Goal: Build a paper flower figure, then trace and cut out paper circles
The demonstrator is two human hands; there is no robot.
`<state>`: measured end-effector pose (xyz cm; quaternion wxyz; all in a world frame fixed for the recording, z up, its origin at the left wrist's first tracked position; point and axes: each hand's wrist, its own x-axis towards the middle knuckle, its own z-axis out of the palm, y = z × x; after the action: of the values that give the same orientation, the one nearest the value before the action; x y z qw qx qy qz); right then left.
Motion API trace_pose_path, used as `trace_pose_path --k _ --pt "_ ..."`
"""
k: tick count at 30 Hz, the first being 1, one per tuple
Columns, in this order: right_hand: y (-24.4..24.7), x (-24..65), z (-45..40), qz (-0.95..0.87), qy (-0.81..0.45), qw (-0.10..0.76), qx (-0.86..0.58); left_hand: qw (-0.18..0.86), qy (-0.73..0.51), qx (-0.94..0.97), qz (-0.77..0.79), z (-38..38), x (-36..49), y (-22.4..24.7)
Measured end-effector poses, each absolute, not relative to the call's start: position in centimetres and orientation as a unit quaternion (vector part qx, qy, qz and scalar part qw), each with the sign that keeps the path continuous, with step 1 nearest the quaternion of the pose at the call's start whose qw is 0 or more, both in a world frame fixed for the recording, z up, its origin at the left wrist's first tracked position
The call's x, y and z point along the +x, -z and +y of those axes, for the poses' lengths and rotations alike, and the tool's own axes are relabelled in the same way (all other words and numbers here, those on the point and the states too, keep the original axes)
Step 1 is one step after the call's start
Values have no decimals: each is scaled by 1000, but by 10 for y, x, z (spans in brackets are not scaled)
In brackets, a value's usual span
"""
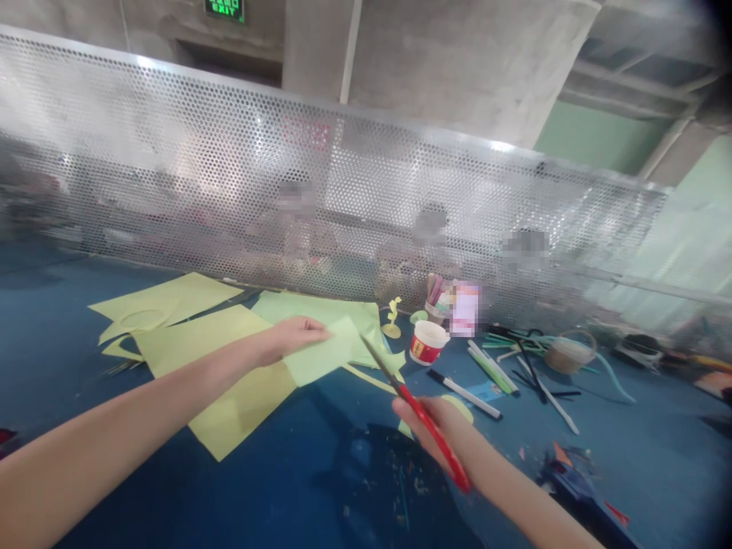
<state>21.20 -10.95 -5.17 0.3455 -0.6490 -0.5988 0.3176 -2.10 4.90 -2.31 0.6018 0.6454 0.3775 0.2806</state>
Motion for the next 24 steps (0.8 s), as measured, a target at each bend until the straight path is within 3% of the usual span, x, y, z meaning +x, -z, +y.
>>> trace_pose_path --k 6,12,14,19,24 --pt "52 205 -120 -689 -128 149 -697 589 -416 566 399 68 -24 28" --pt "47 191 -118 -719 -81 258 -641 607 -422 562 371 63 -19 30" --pt "44 185 -112 -697 -144 310 -630 618 -404 577 348 55 -13 32" --pt "42 162 -89 -580 -452 391 -553 616 -398 610 301 37 -3 39" --pt "43 142 -67 -526 -498 436 -535 623 -401 609 283 35 -5 45"
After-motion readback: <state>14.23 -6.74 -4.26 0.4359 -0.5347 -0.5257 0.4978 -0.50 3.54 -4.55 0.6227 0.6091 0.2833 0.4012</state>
